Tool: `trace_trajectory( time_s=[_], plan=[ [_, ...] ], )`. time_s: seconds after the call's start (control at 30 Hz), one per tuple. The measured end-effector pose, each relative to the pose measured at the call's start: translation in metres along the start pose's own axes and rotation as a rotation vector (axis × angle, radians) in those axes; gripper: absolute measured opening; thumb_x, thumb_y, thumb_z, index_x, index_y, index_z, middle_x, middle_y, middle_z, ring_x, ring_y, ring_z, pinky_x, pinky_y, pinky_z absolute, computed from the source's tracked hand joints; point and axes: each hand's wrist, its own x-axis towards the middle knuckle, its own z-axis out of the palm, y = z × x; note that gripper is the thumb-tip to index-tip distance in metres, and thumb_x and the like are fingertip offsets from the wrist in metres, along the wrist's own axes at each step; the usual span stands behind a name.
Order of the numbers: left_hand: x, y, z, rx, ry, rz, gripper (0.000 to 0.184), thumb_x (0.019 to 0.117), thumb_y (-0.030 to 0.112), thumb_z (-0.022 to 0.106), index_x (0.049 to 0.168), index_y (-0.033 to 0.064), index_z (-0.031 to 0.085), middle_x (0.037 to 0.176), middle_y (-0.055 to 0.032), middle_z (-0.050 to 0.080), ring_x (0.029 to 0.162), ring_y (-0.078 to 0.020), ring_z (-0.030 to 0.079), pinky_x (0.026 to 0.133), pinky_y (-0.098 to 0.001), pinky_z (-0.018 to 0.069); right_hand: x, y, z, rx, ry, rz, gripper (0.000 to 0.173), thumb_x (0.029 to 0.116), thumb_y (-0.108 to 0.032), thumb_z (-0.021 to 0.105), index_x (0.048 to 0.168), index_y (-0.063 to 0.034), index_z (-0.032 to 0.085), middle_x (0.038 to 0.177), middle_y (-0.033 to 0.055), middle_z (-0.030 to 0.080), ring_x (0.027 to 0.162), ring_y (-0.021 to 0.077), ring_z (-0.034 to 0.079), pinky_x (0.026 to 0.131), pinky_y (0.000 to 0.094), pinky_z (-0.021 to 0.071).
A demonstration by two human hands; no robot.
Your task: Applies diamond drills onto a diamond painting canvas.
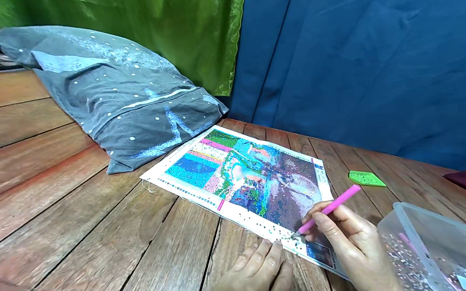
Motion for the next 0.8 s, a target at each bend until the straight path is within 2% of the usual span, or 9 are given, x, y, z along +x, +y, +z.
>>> trace_trajectory(
  time_s=[0.17,0.8],
  plan=[
    [-0.0002,0.0001,-0.0002,0.011,-0.007,0.0,0.044,0.1046,0.025,0.051,0.136,-0.0041,0.06,0.145,-0.0253,0.057,0.137,-0.0402,0.054,0.113,-0.049,0.0434,-0.0025,0.0002,0.0043,-0.001,-0.014,-0.019,0.021,0.1023,-0.016,0.052,0.097,-0.0031,0.066,0.082,-0.004,0.071,0.069,0.0012,0.07,0.062,0.0179,0.0613],
    [-0.0008,-0.0001,-0.0003,0.003,0.003,0.005,0.043,0.1042,0.026,0.052,0.134,-0.0038,0.062,0.144,-0.0251,0.058,0.136,-0.0402,0.055,0.112,-0.0492,0.044,-0.0033,0.0004,0.0055,-0.012,-0.03,-0.044,0.021,0.1021,-0.016,0.051,0.095,-0.0032,0.066,0.079,-0.0046,0.07,0.067,-0.0002,0.068,0.061,0.017,0.06]
  ],
)
